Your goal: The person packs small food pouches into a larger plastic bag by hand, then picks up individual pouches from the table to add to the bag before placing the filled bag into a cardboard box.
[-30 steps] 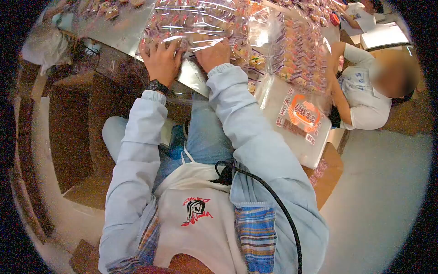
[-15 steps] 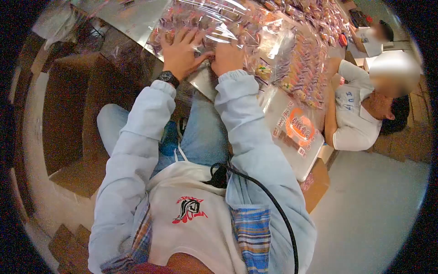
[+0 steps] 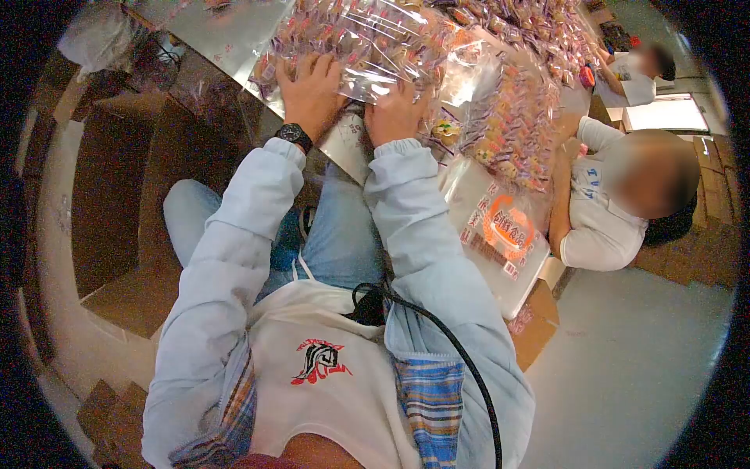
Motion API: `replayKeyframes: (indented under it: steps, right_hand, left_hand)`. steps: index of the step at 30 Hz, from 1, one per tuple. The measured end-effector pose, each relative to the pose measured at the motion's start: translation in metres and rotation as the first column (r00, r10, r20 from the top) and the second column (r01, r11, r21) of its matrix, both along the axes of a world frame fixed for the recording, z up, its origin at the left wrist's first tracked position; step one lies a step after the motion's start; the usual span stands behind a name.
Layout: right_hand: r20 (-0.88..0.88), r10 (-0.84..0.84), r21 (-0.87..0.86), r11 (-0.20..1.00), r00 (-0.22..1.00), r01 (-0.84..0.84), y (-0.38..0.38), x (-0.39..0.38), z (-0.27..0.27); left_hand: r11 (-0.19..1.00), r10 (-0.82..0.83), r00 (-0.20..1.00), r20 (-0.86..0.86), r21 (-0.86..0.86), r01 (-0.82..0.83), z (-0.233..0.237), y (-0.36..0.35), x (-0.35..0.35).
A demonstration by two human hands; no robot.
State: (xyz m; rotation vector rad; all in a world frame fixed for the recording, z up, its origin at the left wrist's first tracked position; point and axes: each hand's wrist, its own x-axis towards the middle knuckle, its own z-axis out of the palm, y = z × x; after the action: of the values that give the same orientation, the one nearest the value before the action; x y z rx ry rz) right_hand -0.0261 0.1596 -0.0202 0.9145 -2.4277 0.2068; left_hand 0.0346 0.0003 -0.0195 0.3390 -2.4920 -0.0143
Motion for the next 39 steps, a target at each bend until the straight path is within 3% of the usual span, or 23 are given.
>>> replayKeyframes:
  steps: [5,12,15,16,19,22,23,24,28,30,33,34,36,39]
  right_hand:
    - [0.018,0.02,-0.078,0.997,1.0,-0.019,0.004,0.002,0.004]
    - [0.015,0.147,-0.022,0.989,0.989,-0.146,0.005,0.002,-0.004]
    - [0.021,0.19,0.019,0.982,0.982,-0.19,0.002,0.003,-0.012]
    - [0.074,0.151,-0.019,0.988,0.986,-0.15,0.002,-0.002,-0.019]
    - [0.126,0.098,-0.041,0.995,0.987,-0.093,-0.006,0.01,0.002]
    - [0.191,0.009,-0.01,1.0,0.981,-0.007,-0.006,0.018,0.014]
    - [0.16,0.03,-0.012,1.0,0.987,-0.028,-0.005,0.015,0.011]
    - [0.131,0.049,-0.014,0.999,0.99,-0.048,-0.001,0.012,0.002]
    - [0.036,0.115,-0.075,0.991,0.993,-0.112,0.004,0.01,0.0]
    - [0.067,0.126,-0.069,0.99,0.99,-0.121,0.006,0.014,0.005]
    - [-0.043,0.114,-0.14,0.983,0.993,-0.119,0.002,0.005,-0.01]
    - [-0.039,0.134,-0.253,0.957,0.99,-0.14,-0.002,0.007,-0.007]
    - [0.017,0.088,-0.182,0.98,0.996,-0.083,-0.007,0.006,-0.017]
    - [0.042,0.035,-0.084,0.996,0.999,-0.031,-0.013,0.005,-0.011]
  left_hand:
    - [1.0,-0.004,0.999,0.033,0.005,0.004,0.013,0.008,0.004]
    - [0.99,-0.128,0.985,0.119,-0.036,0.133,0.009,-0.003,0.001]
    - [0.972,-0.226,0.972,-0.06,-0.079,0.221,-0.006,-0.01,-0.006]
    - [0.968,-0.237,0.969,0.064,-0.074,0.241,0.005,-0.009,-0.001]
    - [0.97,-0.231,0.963,0.141,-0.046,0.239,0.021,-0.01,0.008]
    - [0.958,-0.263,0.962,0.076,-0.093,0.27,0.018,-0.013,0.005]
    - [0.95,-0.284,0.958,0.039,-0.124,0.287,0.018,-0.016,0.002]
    - [0.944,-0.281,0.928,0.247,-0.105,0.314,0.016,-0.018,0.004]
    - [0.949,-0.19,0.953,0.238,-0.204,0.24,0.01,-0.007,0.008]
    - [0.957,-0.21,0.936,0.283,-0.135,0.256,0.01,-0.005,0.007]
    - [0.959,-0.244,0.939,0.244,-0.086,0.271,0.005,-0.009,0.004]
    - [0.961,-0.228,0.941,0.25,-0.096,0.258,0.003,-0.01,0.002]
    - [0.942,-0.223,0.941,0.256,-0.19,0.275,-0.005,-0.017,0.003]
    - [0.944,-0.331,0.932,0.146,0.038,0.329,0.01,-0.019,0.007]
